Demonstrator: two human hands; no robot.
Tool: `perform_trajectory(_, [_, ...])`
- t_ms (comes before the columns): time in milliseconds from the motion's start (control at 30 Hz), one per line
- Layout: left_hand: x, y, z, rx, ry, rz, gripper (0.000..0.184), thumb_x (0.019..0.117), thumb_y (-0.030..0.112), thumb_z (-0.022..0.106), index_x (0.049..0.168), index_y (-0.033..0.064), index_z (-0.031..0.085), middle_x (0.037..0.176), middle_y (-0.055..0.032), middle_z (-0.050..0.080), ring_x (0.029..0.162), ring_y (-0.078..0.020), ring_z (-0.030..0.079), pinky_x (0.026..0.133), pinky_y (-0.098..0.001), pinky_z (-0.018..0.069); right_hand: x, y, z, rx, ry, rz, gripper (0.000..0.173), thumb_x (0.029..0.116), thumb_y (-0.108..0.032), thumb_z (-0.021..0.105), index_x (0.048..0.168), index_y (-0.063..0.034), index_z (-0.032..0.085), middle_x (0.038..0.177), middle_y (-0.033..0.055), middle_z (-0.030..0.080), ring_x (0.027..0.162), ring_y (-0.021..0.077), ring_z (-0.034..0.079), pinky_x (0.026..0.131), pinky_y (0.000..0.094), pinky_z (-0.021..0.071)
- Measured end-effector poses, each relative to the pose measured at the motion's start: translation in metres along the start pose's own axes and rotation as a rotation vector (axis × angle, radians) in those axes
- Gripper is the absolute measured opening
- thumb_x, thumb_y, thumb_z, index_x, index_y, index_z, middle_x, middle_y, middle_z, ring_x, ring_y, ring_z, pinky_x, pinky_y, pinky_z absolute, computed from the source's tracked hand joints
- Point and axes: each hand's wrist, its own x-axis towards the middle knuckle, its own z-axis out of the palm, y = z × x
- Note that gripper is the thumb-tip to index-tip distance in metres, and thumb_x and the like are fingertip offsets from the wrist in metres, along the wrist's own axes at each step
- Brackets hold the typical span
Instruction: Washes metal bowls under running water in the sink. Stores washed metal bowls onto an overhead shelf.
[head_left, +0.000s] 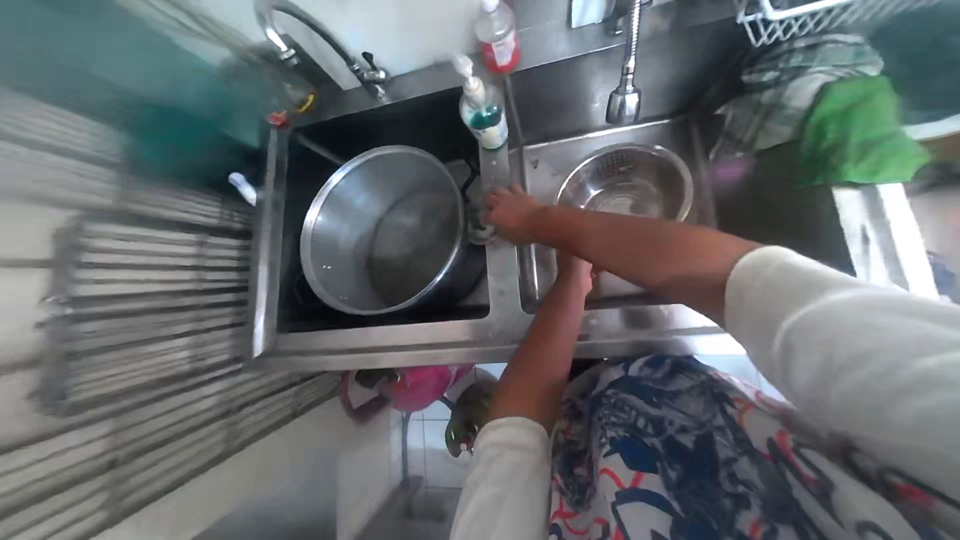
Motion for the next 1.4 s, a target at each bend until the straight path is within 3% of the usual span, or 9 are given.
perform_trajectory(100, [0.026,-0.002,-0.001,-0.117,-0.024,-0.111,0.019,0.1052,0.011,0.054,0.120,0.0005,0.056,0.084,-0.0095,0.060,0.061,-0.0132,0.056,0.054,-0.0261,0.0493,-0.013,0.037,0.000,0.158,-0.010,0.369,0.032,0.0940,-0.011,0.070,0.126,-0.0089,0.072,0.143,0.0181,0.060,0.136,0.0382,0.053,0.114,0.0600,0.0391])
perform_trajectory(200, [0.051,-0.002,-0.001,-0.158,-0.048,-0.256,0.021,0.1048,0.009,0.050,0.121,-0.0024,0.054,0.084,-0.0126,0.062,0.059,-0.0134,0.057,0.049,-0.0234,0.0476,-0.071,0.076,-0.066,0.191,0.583,0.574,0.023,0.0970,-0.010,0.063,0.114,0.0032,0.072,0.114,0.0170,0.072,0.106,0.0238,0.070,0.096,0.0414,0.0577])
perform_trajectory(300, [0.065,-0.003,0.003,-0.198,-0.043,-0.337,0.018,0.1071,0.012,0.047,0.117,-0.0009,0.055,0.084,-0.0114,0.062,0.057,-0.0119,0.058,0.047,-0.0211,0.0467,-0.101,0.154,-0.112,0.277,0.863,0.945,0.026,0.1013,-0.010,0.054,0.118,0.0066,0.065,0.103,0.0171,0.070,0.088,0.0179,0.067,0.083,0.0354,0.0565])
perform_trajectory(433, [0.075,-0.004,0.013,-0.319,-0.079,-0.427,0.019,0.1087,0.016,0.040,0.101,0.0047,0.053,0.072,-0.0059,0.057,0.044,-0.0058,0.047,0.039,-0.0163,0.0396,-0.085,0.247,-0.132,0.495,0.777,1.212,0.037,0.1037,-0.008,0.053,0.139,0.0034,0.055,0.131,0.0224,0.063,0.113,0.0300,0.065,0.096,0.0457,0.0548])
perform_trajectory(633, [0.067,0.005,0.024,-0.560,-0.121,-0.512,0.035,0.1113,0.026,0.027,0.105,0.0049,0.054,0.085,-0.0099,0.066,0.038,-0.0013,0.038,0.034,-0.0129,0.0313,-0.031,0.332,-0.144,0.327,0.421,1.047,0.061,0.0988,-0.008,0.059,0.155,0.0049,0.037,0.154,0.0264,0.047,0.144,0.0359,0.047,0.120,0.0509,0.0371])
perform_trajectory(967, [0.084,-0.002,0.052,-0.815,-0.108,-0.547,0.035,0.1087,0.026,0.031,0.104,0.0025,0.057,0.076,-0.0089,0.061,0.036,-0.0041,0.039,0.032,-0.0140,0.0324,-0.064,0.313,-0.109,-0.005,0.096,0.947,0.038,0.0960,-0.004,0.063,0.133,0.0067,0.061,0.143,0.0285,0.054,0.136,0.0469,0.049,0.111,0.0606,0.0439])
perform_trajectory(1100, [0.093,-0.008,0.063,-0.809,-0.060,-0.522,0.031,0.1074,0.024,0.034,0.093,0.0063,0.054,0.061,-0.0032,0.052,0.036,-0.0060,0.039,0.033,-0.0160,0.0344,-0.083,0.283,-0.112,0.348,0.365,0.912,0.041,0.1114,-0.028,0.041,0.139,-0.0024,0.058,0.133,0.0199,0.065,0.128,0.0340,0.061,0.110,0.0534,0.0466])
perform_trajectory(1233, [0.099,-0.011,0.073,-0.879,-0.069,-0.535,0.032,0.1057,0.027,0.035,0.096,0.0052,0.057,0.062,-0.0034,0.053,0.036,-0.0069,0.041,0.034,-0.0166,0.0361,-0.096,0.231,-0.096,0.614,0.317,0.796,0.042,0.1037,-0.037,0.062,0.122,-0.0002,0.067,0.105,0.0175,0.071,0.097,0.0299,0.069,0.092,0.0535,0.0550])
perform_trajectory(1400, [0.101,-0.014,0.085,-0.912,0.073,-0.463,0.029,0.1029,0.021,0.036,0.078,0.0118,0.048,0.053,0.0016,0.042,0.038,-0.0086,0.039,0.039,-0.0192,0.0396,-0.093,0.217,-0.088,0.500,0.178,0.822,0.031,0.0988,-0.028,0.069,0.111,-0.0002,0.069,0.102,0.0177,0.070,0.097,0.0329,0.069,0.089,0.0549,0.0544])
